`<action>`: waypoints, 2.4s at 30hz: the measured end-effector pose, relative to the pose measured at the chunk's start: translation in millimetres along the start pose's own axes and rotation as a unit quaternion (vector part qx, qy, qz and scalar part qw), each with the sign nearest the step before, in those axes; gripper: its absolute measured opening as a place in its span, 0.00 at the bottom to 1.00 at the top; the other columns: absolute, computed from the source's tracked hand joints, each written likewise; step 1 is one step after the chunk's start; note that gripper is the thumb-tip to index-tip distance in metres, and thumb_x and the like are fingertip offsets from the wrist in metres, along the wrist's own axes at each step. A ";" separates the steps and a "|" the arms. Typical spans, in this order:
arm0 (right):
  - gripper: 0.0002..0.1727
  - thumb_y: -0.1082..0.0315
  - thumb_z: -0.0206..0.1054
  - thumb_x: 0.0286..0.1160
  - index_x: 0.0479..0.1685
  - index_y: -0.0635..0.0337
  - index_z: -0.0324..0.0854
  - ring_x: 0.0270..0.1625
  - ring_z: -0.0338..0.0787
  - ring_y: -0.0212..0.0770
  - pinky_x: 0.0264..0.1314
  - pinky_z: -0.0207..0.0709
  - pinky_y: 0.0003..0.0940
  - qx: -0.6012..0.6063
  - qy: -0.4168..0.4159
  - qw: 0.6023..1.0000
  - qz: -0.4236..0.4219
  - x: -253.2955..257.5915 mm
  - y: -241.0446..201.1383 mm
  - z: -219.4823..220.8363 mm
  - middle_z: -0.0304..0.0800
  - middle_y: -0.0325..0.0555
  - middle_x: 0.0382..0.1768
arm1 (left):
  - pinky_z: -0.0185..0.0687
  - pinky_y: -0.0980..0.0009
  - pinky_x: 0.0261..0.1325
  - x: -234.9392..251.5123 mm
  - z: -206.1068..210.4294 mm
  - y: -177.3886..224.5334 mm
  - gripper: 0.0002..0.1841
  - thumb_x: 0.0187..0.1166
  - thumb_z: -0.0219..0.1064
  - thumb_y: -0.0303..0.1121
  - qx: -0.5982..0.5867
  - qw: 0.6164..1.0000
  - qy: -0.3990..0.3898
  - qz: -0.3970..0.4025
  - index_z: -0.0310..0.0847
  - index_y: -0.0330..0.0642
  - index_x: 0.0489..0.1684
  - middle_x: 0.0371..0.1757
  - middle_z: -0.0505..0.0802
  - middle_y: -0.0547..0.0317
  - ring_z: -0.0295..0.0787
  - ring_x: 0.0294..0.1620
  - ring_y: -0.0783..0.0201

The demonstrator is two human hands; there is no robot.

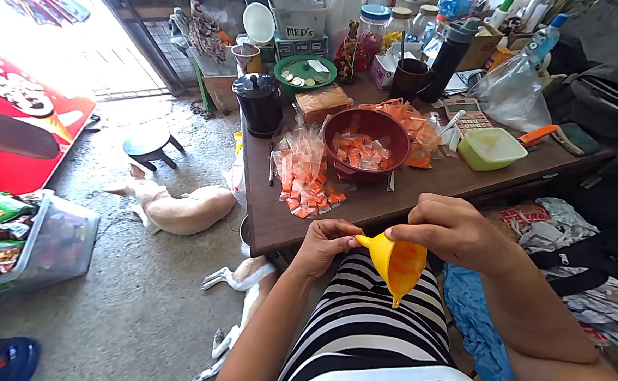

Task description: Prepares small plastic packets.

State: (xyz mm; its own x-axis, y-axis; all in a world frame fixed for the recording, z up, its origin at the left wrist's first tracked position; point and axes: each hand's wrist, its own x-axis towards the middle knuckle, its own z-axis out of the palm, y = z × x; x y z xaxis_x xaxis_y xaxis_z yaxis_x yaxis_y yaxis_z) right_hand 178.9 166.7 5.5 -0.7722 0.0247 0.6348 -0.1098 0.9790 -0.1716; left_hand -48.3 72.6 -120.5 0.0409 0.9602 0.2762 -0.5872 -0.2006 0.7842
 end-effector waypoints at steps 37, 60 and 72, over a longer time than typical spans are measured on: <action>0.08 0.73 0.62 0.81 0.53 0.58 0.83 0.26 0.83 0.22 0.30 0.78 0.16 0.219 0.130 0.842 0.476 -7.6 4.7 34.1 0.85 0.32 0.26 | 0.87 0.66 0.65 9.6 12.1 -8.6 0.36 0.68 0.83 0.36 0.358 0.903 0.100 0.215 0.75 0.36 0.77 0.43 0.98 0.60 0.95 0.50 0.67; 0.08 0.75 0.65 0.79 0.50 0.58 0.85 0.25 0.81 0.23 0.30 0.76 0.18 0.164 0.111 0.846 0.494 -5.3 4.9 41.0 0.83 0.34 0.25 | 0.69 0.54 0.79 15.2 14.8 -17.2 0.07 0.75 0.75 0.36 0.504 0.836 0.101 0.195 0.94 0.43 0.41 0.43 0.96 0.65 0.90 0.54 0.70; 0.06 0.74 0.63 0.83 0.50 0.60 0.84 0.25 0.81 0.27 0.30 0.77 0.22 0.174 0.118 0.838 0.503 -7.3 21.0 38.4 0.83 0.37 0.25 | 0.84 0.65 0.69 27.1 3.7 -5.1 0.10 0.77 0.73 0.30 0.397 0.915 0.034 0.056 0.91 0.38 0.51 0.52 0.94 0.60 0.90 0.58 0.69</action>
State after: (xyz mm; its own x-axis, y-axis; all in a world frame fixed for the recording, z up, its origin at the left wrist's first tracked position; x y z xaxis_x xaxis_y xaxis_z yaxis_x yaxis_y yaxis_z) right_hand 158.3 179.2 -31.7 -0.4417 0.8826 0.1611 0.3155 0.3209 -0.8930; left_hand -41.2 98.9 -114.9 -0.0497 0.9293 0.3660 0.1897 -0.3510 0.9169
